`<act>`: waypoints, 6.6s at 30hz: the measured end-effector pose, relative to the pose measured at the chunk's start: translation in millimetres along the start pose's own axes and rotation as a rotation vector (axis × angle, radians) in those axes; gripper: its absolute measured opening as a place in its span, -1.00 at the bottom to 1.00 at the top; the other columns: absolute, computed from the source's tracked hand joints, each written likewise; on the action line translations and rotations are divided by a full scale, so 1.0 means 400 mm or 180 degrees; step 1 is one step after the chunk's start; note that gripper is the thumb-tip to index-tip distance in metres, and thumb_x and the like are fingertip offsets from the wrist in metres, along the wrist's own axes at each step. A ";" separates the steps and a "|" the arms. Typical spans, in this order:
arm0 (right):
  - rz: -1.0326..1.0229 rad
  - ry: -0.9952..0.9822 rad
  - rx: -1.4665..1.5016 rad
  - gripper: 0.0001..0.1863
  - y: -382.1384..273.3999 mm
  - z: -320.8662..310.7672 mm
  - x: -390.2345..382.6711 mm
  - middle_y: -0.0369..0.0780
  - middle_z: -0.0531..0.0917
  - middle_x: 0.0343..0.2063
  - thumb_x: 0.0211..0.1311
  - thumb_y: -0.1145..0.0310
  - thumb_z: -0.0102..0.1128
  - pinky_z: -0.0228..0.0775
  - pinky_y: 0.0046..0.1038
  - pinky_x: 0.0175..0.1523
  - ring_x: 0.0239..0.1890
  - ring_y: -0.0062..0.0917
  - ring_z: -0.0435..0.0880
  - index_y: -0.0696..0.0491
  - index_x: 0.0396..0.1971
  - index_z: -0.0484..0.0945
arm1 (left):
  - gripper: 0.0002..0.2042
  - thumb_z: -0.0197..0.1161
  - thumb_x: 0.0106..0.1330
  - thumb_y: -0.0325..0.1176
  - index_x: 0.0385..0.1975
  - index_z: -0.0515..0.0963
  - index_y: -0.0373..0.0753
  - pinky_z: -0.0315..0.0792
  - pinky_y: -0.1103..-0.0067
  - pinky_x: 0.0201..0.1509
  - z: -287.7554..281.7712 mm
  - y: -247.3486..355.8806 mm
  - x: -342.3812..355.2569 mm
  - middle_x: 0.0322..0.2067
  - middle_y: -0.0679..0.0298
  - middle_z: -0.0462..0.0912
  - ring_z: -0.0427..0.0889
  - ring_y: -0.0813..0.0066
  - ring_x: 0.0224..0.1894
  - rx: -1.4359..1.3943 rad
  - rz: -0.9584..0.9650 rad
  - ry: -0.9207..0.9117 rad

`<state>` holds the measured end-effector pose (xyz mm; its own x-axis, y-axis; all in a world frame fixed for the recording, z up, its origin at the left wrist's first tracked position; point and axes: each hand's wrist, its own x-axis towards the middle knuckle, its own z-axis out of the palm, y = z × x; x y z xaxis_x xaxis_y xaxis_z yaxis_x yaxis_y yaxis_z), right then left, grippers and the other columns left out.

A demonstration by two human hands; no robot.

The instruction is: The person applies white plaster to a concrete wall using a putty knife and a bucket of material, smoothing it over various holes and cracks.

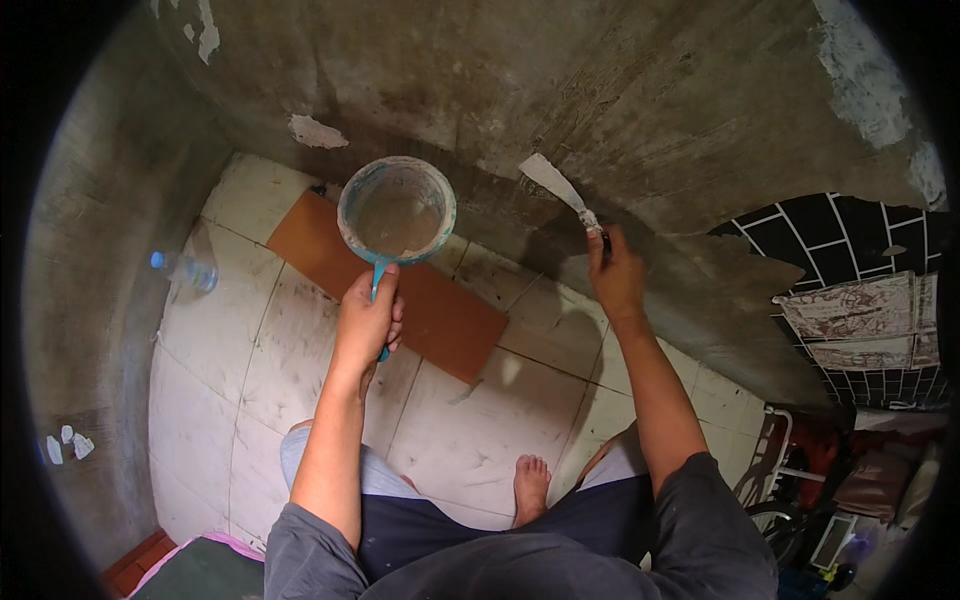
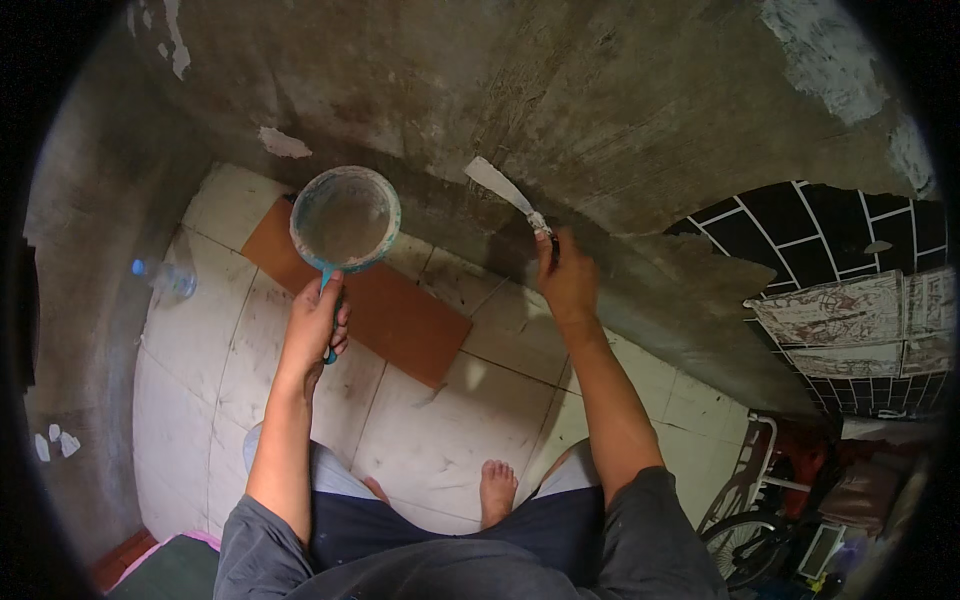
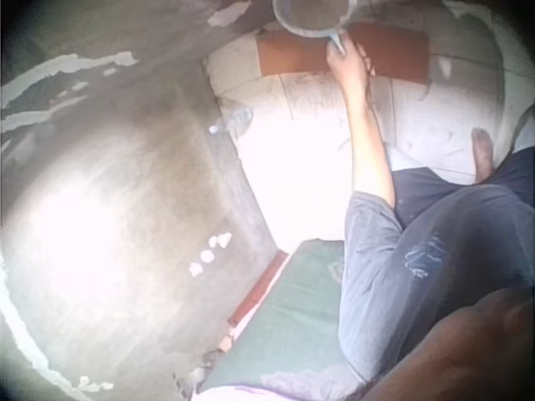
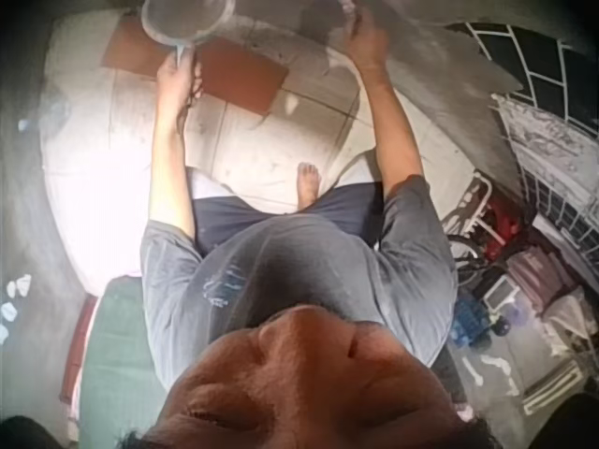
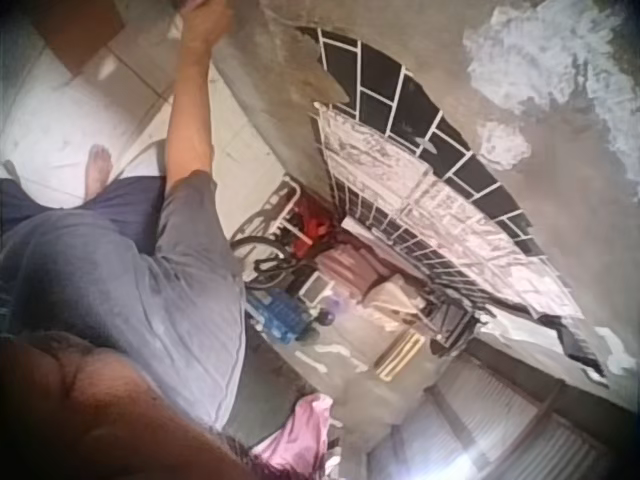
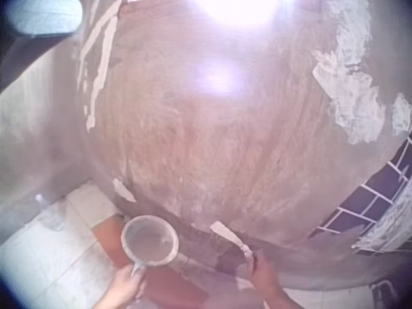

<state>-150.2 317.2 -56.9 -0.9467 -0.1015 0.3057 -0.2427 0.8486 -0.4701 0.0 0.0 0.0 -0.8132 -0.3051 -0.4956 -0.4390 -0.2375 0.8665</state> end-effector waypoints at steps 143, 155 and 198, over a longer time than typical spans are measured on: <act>0.1353 -0.0436 0.2793 -0.66 0.028 -0.144 -0.004 -0.43 0.54 -0.50 0.38 0.12 0.34 0.07 -0.66 -0.51 -0.57 -0.82 0.30 0.07 -0.07 0.70 | -0.61 0.24 0.47 -0.02 -0.35 0.55 -0.30 0.28 0.57 -0.50 -0.033 -0.115 0.076 -0.64 0.40 0.43 0.37 0.65 -0.58 0.1355 0.0566 -0.0298; 0.1697 0.0312 0.2867 -0.70 -0.001 -0.141 -0.003 -0.41 0.61 -0.46 0.35 0.19 0.38 0.02 -0.70 -0.51 -0.56 -0.85 0.35 0.07 -0.07 0.69 | -0.61 0.24 0.47 -0.04 -0.36 0.56 -0.32 0.30 0.56 -0.50 -0.029 -0.126 0.098 -0.65 0.38 0.45 0.40 0.65 -0.58 0.1443 0.0582 -0.0330; 0.1512 0.0097 0.2920 -0.68 0.000 -0.106 0.015 -0.42 0.61 -0.44 0.32 0.12 0.42 0.06 -0.68 -0.48 -0.52 -0.84 0.38 0.04 -0.12 0.69 | -0.61 0.24 0.47 -0.04 -0.38 0.53 -0.31 0.28 0.56 -0.49 -0.046 -0.118 0.100 -0.64 0.40 0.42 0.38 0.65 -0.58 0.1338 0.0492 -0.0346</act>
<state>-147.1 338.8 -19.9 -0.9844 0.1646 -0.0615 0.0745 0.0740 -0.9945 -4.8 -17.9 -61.9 -0.9068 -0.2037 -0.3690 -0.4081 0.2047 0.8897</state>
